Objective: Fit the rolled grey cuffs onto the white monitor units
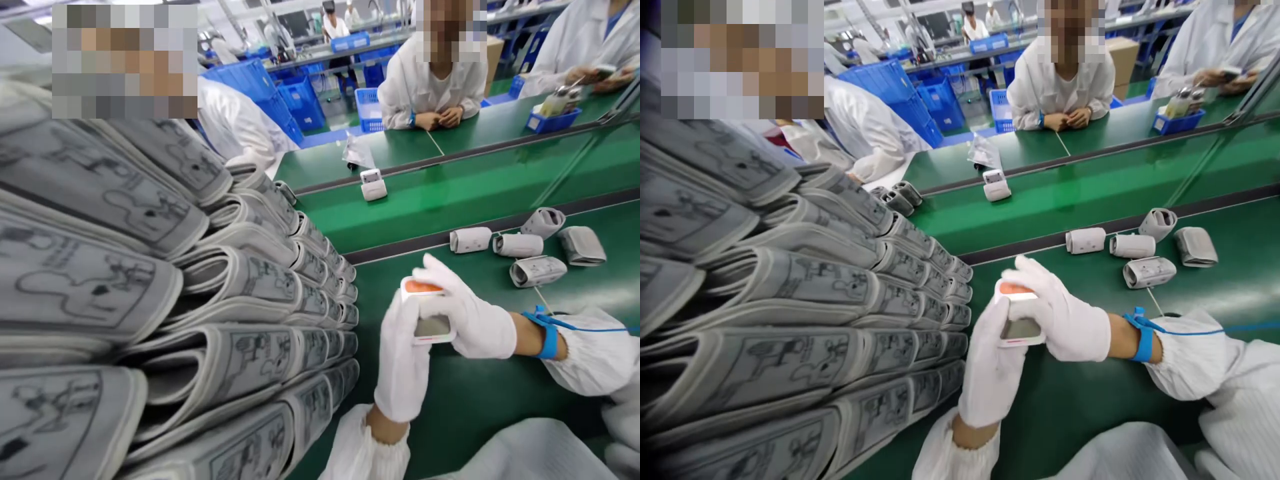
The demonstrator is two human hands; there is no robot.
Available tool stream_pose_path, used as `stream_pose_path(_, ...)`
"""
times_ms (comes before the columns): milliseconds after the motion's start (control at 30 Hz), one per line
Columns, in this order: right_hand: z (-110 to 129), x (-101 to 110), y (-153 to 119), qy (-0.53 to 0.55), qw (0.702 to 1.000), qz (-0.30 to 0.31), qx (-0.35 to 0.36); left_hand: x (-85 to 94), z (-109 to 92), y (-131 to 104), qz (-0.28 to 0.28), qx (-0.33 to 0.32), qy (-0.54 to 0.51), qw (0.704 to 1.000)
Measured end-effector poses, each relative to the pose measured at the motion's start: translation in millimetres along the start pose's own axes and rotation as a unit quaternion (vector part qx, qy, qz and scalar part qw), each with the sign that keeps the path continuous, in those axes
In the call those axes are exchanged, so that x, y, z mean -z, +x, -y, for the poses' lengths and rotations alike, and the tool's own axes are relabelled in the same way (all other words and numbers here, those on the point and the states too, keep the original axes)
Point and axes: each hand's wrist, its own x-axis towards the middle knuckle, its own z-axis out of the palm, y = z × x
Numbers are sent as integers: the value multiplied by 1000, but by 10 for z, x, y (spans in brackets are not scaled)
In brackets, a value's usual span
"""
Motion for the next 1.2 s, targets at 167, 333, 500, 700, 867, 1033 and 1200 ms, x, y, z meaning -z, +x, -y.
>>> stream_pose_path(167,162,45,14,70,992,18,-102,-104,-118,-60,-13,54,-99,994)
stream_pose_path(333,206,123,68,152,974,18,-165,-103,-129,-28,-52,32,-56,997)
stream_pose_path(500,173,132,60,155,974,12,-164,-76,-82,-57,-69,46,-6,997)
stream_pose_path(700,21,127,61,167,929,69,-322,-55,82,30,-78,0,112,991)
stream_pose_path(867,-220,102,45,113,887,150,-421,-113,393,191,-67,64,16,996)
stream_pose_path(1033,-371,25,-216,-45,945,111,-303,-323,653,297,-88,67,-133,985)
stream_pose_path(1200,-475,-128,-294,-145,973,147,-103,-326,750,474,-12,106,-335,936)
